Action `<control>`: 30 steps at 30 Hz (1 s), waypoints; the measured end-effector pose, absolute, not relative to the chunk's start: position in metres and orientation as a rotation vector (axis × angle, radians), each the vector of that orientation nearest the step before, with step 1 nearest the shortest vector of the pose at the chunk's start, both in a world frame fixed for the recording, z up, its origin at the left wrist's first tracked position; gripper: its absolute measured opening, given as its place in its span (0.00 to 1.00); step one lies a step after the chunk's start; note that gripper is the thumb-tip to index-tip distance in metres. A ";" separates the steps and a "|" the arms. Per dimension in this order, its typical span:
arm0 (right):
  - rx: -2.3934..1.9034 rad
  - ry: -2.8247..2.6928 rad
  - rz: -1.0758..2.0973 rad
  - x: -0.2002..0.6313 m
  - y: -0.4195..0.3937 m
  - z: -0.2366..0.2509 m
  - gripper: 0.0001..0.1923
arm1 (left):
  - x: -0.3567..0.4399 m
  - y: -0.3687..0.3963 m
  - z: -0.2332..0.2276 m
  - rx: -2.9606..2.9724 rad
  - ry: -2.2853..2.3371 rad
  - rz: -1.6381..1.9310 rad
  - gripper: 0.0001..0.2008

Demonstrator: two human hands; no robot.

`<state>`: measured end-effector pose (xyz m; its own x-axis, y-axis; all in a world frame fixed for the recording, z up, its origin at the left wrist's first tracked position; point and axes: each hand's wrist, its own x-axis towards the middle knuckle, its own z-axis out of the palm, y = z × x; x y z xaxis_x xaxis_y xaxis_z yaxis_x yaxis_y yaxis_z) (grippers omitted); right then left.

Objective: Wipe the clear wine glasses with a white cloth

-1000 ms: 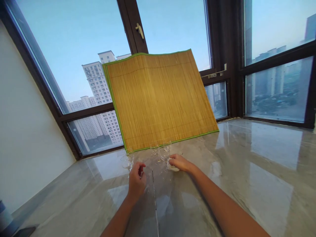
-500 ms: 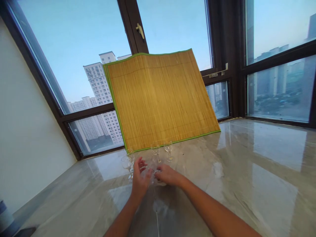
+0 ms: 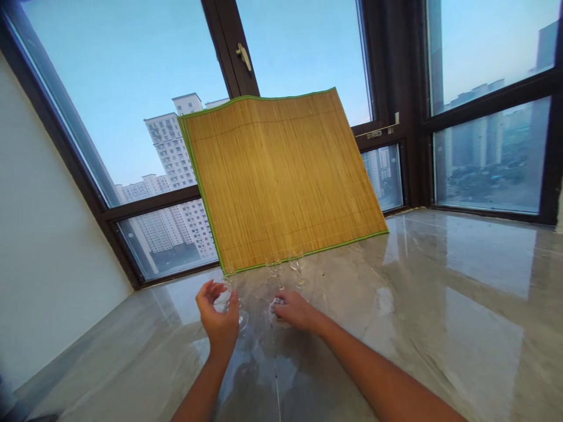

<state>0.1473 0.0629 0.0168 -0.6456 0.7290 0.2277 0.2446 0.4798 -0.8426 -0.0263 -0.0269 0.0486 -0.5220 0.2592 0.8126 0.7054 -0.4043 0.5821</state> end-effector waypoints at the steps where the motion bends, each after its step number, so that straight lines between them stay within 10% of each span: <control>1: -0.812 -2.141 1.084 0.149 0.065 0.017 0.10 | -0.030 -0.028 0.053 -1.271 -1.474 -2.006 0.28; 30: -0.886 -2.155 0.910 0.161 0.082 0.015 0.08 | -0.076 -0.038 0.055 -1.497 -1.623 -1.317 0.16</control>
<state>0.1607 0.0820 0.0146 -0.5762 0.7670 0.2824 0.3326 0.5356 -0.7762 -0.0759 -0.0380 0.0548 -0.2171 0.4001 0.8904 0.9537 -0.1075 0.2808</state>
